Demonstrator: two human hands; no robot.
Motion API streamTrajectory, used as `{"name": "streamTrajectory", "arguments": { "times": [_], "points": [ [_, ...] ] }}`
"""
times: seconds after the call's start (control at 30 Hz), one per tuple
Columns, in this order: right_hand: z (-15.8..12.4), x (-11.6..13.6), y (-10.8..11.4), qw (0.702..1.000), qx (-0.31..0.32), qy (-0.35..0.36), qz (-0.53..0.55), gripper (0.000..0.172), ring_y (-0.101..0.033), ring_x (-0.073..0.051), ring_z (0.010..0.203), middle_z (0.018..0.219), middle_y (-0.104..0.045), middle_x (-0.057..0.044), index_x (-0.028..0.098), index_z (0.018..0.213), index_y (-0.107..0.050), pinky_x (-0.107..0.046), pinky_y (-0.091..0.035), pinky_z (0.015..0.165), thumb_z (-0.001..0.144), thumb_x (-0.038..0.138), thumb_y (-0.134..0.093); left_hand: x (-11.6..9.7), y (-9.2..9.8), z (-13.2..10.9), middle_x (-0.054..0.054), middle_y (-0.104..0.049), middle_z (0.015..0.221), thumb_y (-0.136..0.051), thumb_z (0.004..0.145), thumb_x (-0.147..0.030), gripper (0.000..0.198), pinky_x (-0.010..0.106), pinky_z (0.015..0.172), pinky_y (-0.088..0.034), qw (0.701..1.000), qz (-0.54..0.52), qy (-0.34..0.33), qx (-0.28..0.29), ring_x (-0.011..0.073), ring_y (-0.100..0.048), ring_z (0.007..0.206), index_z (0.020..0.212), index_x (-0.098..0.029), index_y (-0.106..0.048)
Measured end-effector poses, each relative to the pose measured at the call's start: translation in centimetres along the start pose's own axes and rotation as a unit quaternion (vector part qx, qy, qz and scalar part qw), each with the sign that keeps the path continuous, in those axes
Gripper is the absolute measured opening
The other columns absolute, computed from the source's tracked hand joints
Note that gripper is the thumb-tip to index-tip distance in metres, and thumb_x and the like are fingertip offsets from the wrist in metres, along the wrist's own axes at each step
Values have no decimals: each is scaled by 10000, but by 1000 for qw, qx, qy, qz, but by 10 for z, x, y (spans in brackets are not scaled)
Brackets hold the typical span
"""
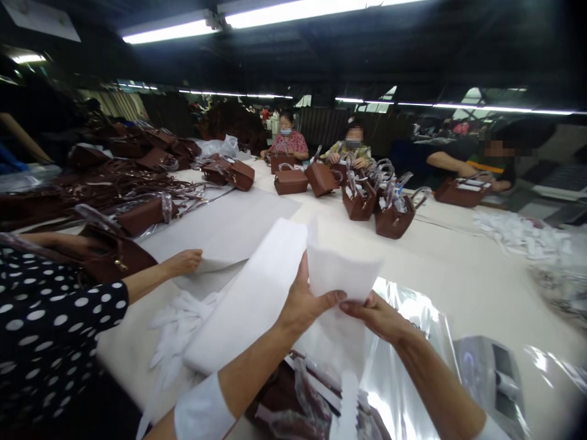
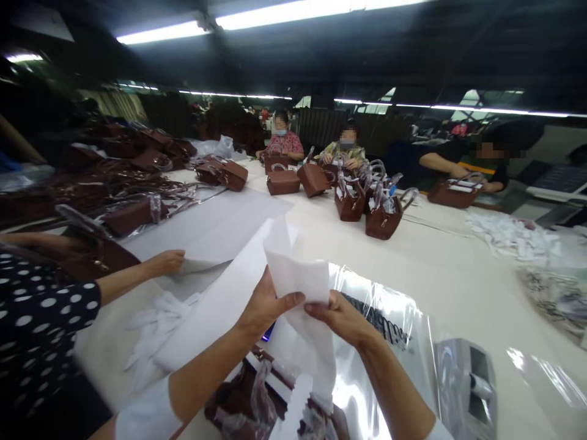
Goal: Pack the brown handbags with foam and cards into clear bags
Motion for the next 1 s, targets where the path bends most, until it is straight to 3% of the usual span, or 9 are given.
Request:
{"name": "streamTrajectory", "arguments": {
  "times": [0.2, 0.3, 0.4, 0.47, 0.57, 0.63, 0.77, 0.87, 1.0],
  "points": [
    [10, 8, -15, 978, -4, 66, -200, 262, -597, -211, 816, 786, -656, -10, 176, 808, -664, -338, -473, 777, 811, 389, -513, 9, 1, -25, 83, -633, 1016, -691, 696, -311, 466, 338, 809, -487, 990, -113, 66, -45, 209, -601, 903, 1087, -136, -509],
    [8, 19, -13, 942, -118, 70, -305, 269, -593, -244, 850, 858, -655, -33, 188, 901, -641, -380, -469, 792, 713, 380, -632, 12, 7, -29, 62, -651, 926, -678, 707, -314, 382, 306, 766, -492, 983, -136, 75, -93, 183, -605, 832, 1011, -121, -549],
    [0, 39, -15, 940, -182, 113, -266, 618, -548, -245, 1011, 1113, -586, -66, 217, 1172, -504, -371, -460, 851, 617, 366, -729, 7, 5, -30, 59, -653, 878, -657, 727, -344, 352, 298, 706, -502, 987, -121, 94, -52, 178, -604, 773, 976, -109, -573],
    [-5, 49, -19, 968, -125, 121, -180, 552, -577, -210, 966, 1086, -600, -60, 209, 1173, -496, -335, -501, 794, 683, 383, -678, -2, 4, -32, 71, -650, 870, -613, 762, -379, 345, 312, 687, -508, 992, -82, 95, -13, 190, -606, 767, 969, -104, -582],
    [-14, 52, -17, 985, -56, 83, -142, 284, -622, -172, 771, 854, -657, -30, 168, 925, -621, -299, -541, 661, 755, 395, -596, -26, 20, -49, 97, -602, 1033, -528, 824, -343, 306, 375, 817, -485, 998, 44, -12, -49, 227, -572, 955, 1041, -128, -545],
    [-23, 48, -9, 975, -48, 59, -209, 223, -618, -164, 734, 797, -660, -29, 153, 801, -648, -292, -535, 666, 764, 363, -584, -46, 37, -78, 97, -511, 1190, -508, 825, -256, 232, 441, 961, -389, 967, 169, -155, -113, 249, -460, 1142, 1034, -158, -528],
    [-38, 35, 3, 916, 26, 58, -396, 175, -601, -152, 778, 842, -652, -37, 159, 857, -648, -265, -494, 710, 809, 213, -488, -48, 40, -155, 39, -373, 1332, -495, 770, -188, 80, 611, 1038, -169, 852, 370, -362, -76, 301, -279, 1274, 777, -190, -575],
    [-41, 26, -2, 854, 103, 84, -503, 285, -587, -141, 807, 892, -625, -44, 185, 938, -625, -263, -470, 715, 815, 75, -393, -17, 27, -187, 60, -314, 1388, -557, 742, -202, 68, 677, 1005, -120, 841, 431, -322, -53, 349, -250, 1282, 792, -188, -601],
    [-42, 22, -25, 759, 144, 101, -627, 266, -553, -159, 786, 858, -593, -67, 179, 879, -625, -275, -442, 649, 822, 34, -409, 14, 9, -189, 171, -144, 1453, -644, 712, -262, 221, 654, 974, -241, 838, 475, -252, -94, 431, -218, 1277, 871, -124, -576]
  ]
}}
Point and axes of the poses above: each hand's wrist, its own z-axis towards the middle knuckle, its own y-axis out of the back of the hand, x = y × z, the point moved 4 cm from there along z, towards the middle knuckle
